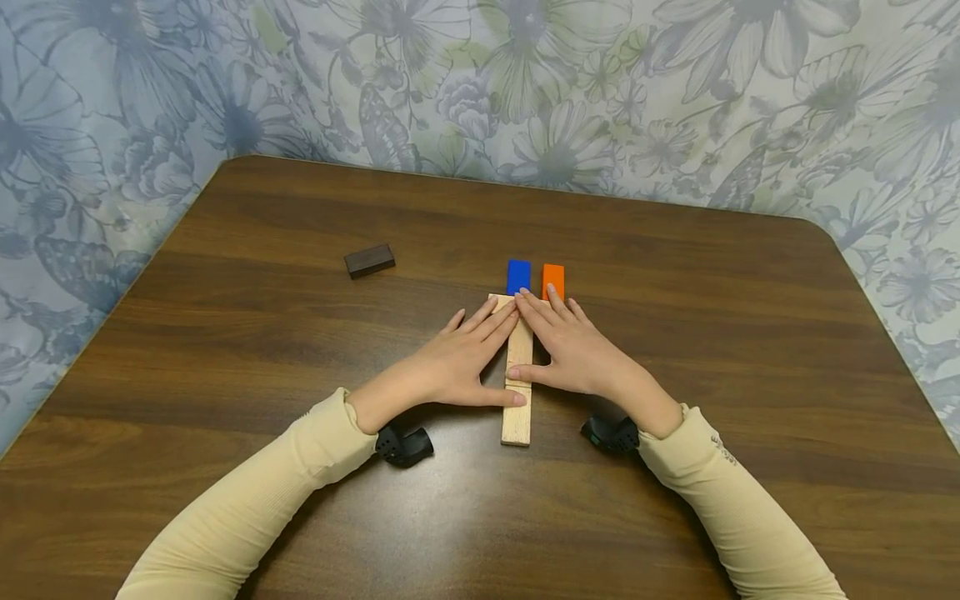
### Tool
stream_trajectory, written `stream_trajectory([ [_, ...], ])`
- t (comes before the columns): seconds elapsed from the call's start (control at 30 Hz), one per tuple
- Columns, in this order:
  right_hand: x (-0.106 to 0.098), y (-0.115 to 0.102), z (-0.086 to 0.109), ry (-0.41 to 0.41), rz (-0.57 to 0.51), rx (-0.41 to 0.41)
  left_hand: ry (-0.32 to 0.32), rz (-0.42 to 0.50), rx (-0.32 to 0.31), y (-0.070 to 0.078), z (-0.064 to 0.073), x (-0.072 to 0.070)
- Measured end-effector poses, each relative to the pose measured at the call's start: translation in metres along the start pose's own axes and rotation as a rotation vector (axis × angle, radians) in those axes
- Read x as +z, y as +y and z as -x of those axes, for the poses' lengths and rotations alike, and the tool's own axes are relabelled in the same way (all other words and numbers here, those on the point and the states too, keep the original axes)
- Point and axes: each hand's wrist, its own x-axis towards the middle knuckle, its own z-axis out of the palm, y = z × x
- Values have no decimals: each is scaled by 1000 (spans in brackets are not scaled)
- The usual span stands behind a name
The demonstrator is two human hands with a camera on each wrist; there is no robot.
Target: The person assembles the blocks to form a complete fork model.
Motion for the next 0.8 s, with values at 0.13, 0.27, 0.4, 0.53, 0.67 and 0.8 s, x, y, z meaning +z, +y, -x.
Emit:
stream_trajectory([
  [0.13,0,0,0,-3,8,9,-1,6,3,0,0,0],
  [0.27,0,0,0,-5,10,13,-7,7,5,1,0,-1],
  [0.4,-1,0,0,-4,9,13,-13,6,5,1,0,-2],
  [0.53,-2,-1,0,-4,6,14,-15,0,4,1,0,-3],
  [0.67,-2,-1,0,-7,-4,15,-15,-1,4,1,0,-3],
  [0.8,-2,-2,1,-8,-11,17,-11,0,3,2,0,-2],
])
